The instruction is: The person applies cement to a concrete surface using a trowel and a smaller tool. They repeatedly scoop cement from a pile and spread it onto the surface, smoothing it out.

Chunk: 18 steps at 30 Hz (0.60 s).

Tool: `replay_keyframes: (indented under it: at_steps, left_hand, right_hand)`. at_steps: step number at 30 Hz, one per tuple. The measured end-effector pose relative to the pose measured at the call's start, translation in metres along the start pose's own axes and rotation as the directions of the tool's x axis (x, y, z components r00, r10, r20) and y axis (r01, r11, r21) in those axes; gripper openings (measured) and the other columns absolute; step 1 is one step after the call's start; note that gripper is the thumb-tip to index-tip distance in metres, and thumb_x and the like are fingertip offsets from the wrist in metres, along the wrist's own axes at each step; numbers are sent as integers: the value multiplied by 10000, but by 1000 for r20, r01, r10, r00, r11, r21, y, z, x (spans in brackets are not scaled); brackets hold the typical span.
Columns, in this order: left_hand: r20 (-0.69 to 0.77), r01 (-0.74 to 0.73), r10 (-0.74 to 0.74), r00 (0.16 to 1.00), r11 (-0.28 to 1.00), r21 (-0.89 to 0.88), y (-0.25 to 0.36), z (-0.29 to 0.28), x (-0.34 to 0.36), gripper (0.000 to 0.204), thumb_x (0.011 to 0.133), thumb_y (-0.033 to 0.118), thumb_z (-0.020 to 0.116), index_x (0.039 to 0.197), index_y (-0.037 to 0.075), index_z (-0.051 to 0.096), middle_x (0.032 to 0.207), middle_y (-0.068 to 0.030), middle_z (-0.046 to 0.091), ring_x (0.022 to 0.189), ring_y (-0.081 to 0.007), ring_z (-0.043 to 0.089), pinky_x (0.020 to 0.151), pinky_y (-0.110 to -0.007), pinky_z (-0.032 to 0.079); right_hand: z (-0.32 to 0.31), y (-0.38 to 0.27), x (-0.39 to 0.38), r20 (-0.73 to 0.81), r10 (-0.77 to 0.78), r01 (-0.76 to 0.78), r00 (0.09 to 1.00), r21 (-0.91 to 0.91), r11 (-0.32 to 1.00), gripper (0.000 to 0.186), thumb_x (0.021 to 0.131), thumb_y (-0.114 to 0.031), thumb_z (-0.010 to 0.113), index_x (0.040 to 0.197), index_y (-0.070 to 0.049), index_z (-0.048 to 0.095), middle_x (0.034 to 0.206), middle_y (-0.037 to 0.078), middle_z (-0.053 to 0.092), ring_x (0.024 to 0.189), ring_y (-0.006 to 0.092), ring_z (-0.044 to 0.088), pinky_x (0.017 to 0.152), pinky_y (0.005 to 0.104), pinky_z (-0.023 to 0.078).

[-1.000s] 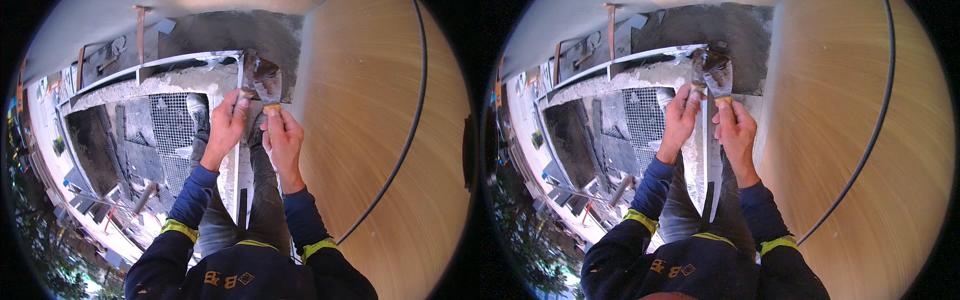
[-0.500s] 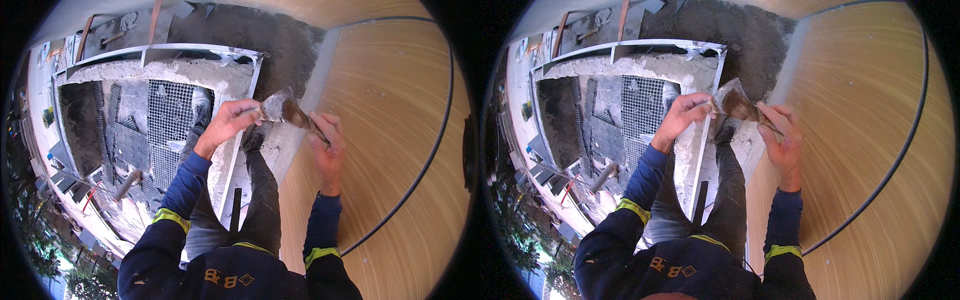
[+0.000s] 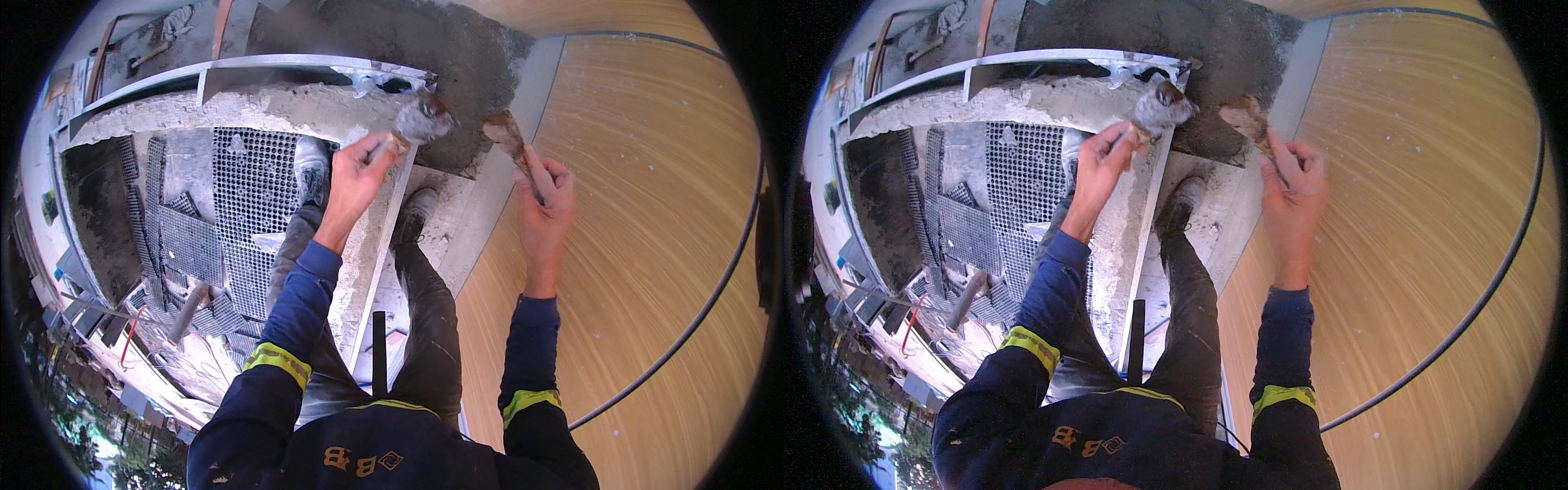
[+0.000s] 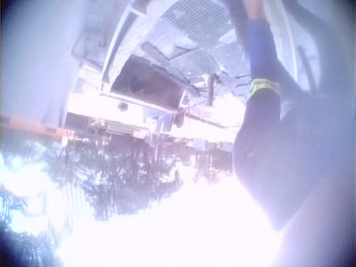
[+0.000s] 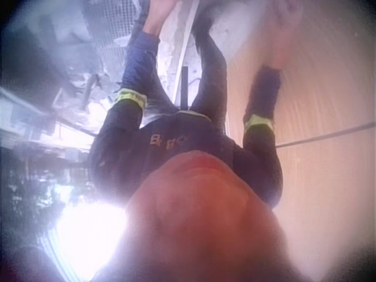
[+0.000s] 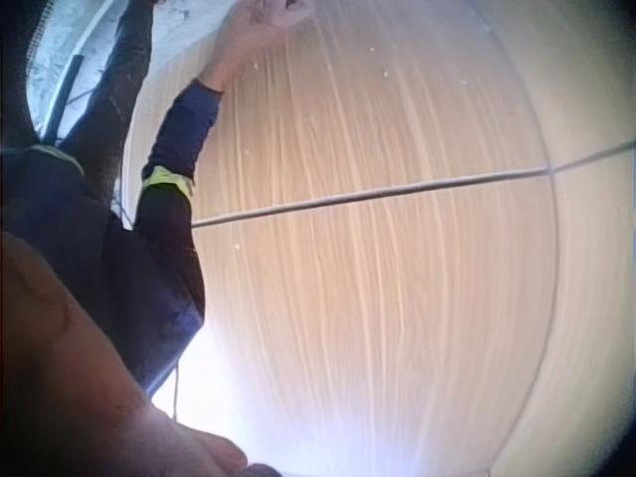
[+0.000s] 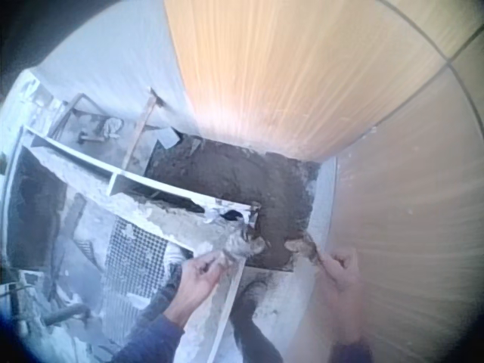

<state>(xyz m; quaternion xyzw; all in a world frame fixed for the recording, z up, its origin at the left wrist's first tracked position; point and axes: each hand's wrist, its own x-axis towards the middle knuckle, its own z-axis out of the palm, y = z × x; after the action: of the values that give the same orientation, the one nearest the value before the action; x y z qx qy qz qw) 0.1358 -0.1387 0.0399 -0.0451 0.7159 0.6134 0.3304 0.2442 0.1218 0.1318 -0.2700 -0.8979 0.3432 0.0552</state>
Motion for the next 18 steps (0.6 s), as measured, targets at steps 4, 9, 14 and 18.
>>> replay_keyframes:
  at_steps: [4, 9, 14, 18]
  left_hand:
    - [-171, 31, 0, 985, 984, 178, -4, -8, 15, 317, 945, 259, 681, 1158, 40, 767, 831, -137, 774, 785, -177, 748, 745, -330, 553]
    - [-162, 42, 1, 987, 964, 263, 1, -15, 15, 335, 926, 289, 681, 1151, 60, 776, 813, -135, 768, 754, -211, 751, 731, -335, 553]
    - [-180, 81, -38, 983, 968, 236, 7, -17, 14, 351, 908, 300, 699, 1166, 75, 776, 837, -151, 773, 782, -238, 758, 750, -347, 559]
    - [-202, 48, 11, 979, 958, 284, 4, -17, 16, 356, 901, 312, 709, 1170, 90, 780, 877, -166, 778, 818, -259, 766, 765, -355, 564]
  right_hand:
    - [30, -23, -12, -13, -43, 44, 999, 18, 999, 413, 884, -58, 768, 1277, -187, 761, 1102, 101, 639, 997, 249, 622, 888, 334, 503]
    - [56, -21, -10, -28, -168, 164, 985, -111, 980, 399, 877, -61, 767, 1251, -201, 772, 1111, 109, 669, 999, 255, 638, 861, 348, 517]
    - [59, -27, -16, -57, -68, 71, 996, 57, 996, 353, 905, -92, 746, 1250, -159, 768, 1105, 116, 692, 1019, 248, 654, 877, 342, 518]
    - [46, -42, -18, 40, 121, -126, 992, 202, 971, 307, 934, -125, 737, 1237, -78, 758, 1060, 129, 723, 978, 221, 681, 877, 318, 518]
